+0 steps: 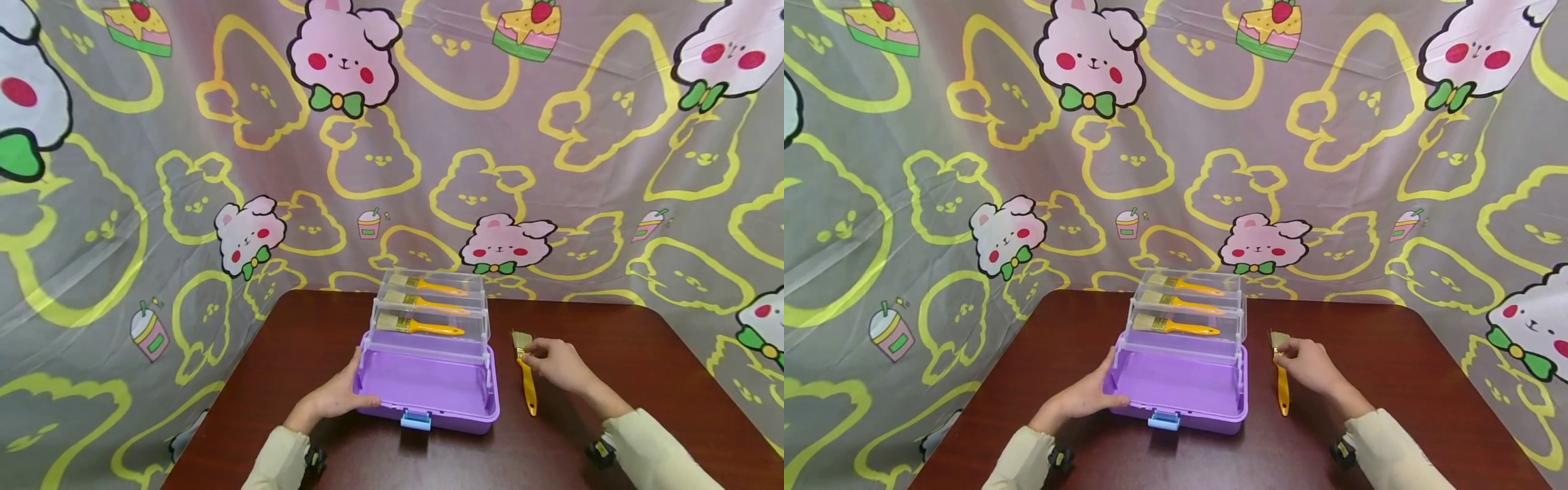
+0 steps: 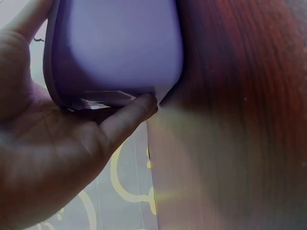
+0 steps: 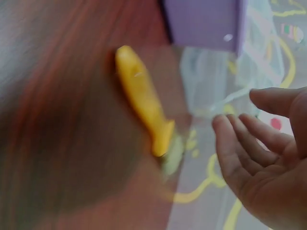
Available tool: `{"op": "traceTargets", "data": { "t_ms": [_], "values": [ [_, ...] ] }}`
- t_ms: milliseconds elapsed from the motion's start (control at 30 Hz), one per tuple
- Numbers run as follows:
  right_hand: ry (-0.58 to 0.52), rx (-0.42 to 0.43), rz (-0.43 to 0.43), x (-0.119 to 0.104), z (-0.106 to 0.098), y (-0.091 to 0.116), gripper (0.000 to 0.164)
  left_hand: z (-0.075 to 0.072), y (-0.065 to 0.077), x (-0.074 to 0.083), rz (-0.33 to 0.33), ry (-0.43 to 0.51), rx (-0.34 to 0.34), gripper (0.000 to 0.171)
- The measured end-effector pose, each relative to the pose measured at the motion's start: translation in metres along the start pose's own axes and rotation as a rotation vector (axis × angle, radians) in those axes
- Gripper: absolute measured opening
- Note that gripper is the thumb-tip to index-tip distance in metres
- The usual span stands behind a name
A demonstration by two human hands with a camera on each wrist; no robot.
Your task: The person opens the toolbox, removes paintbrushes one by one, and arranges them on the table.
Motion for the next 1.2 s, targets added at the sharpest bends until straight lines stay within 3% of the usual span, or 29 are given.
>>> {"op": "traceTargets", "data": {
  "t_ms": [100,400,767,1000,1200],
  "values": [
    [0.052,0.058,-0.068,-0.019,-0.004,-0.005,0.024,0.0,0.001,0.0,0.013,0.002,0.003,0.117],
    [0.072,0.17,-0.225,-0.07,0.004,-0.016,0.026,0.001,0.001,0.002,0.023,-0.014,0.007,0.116],
    [0.039,0.075,-0.282,-0.094,0.039,-0.045,0.026,0.001,0.001,0.002,0.044,0.027,-0.011,0.115],
    [0.08,0.07,-0.346,-0.104,0.055,-0.059,0.023,0.0,0.003,0.0,0.016,-0.011,0.01,0.115],
    [0.125,0.053,-0.334,-0.108,0.063,-0.062,0.026,0.0,0.004,0.003,0.025,0.008,0.0,0.115]
  ]
}}
Point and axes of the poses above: each hand's wrist, its own y-axis away from the middle knuckle, its own z-axis out of the palm, x = y × z, the point moved 7 cm from there along -y, towards the middle knuckle, and after that the axes turned 1 degree about -z, right-handed, at the moved point
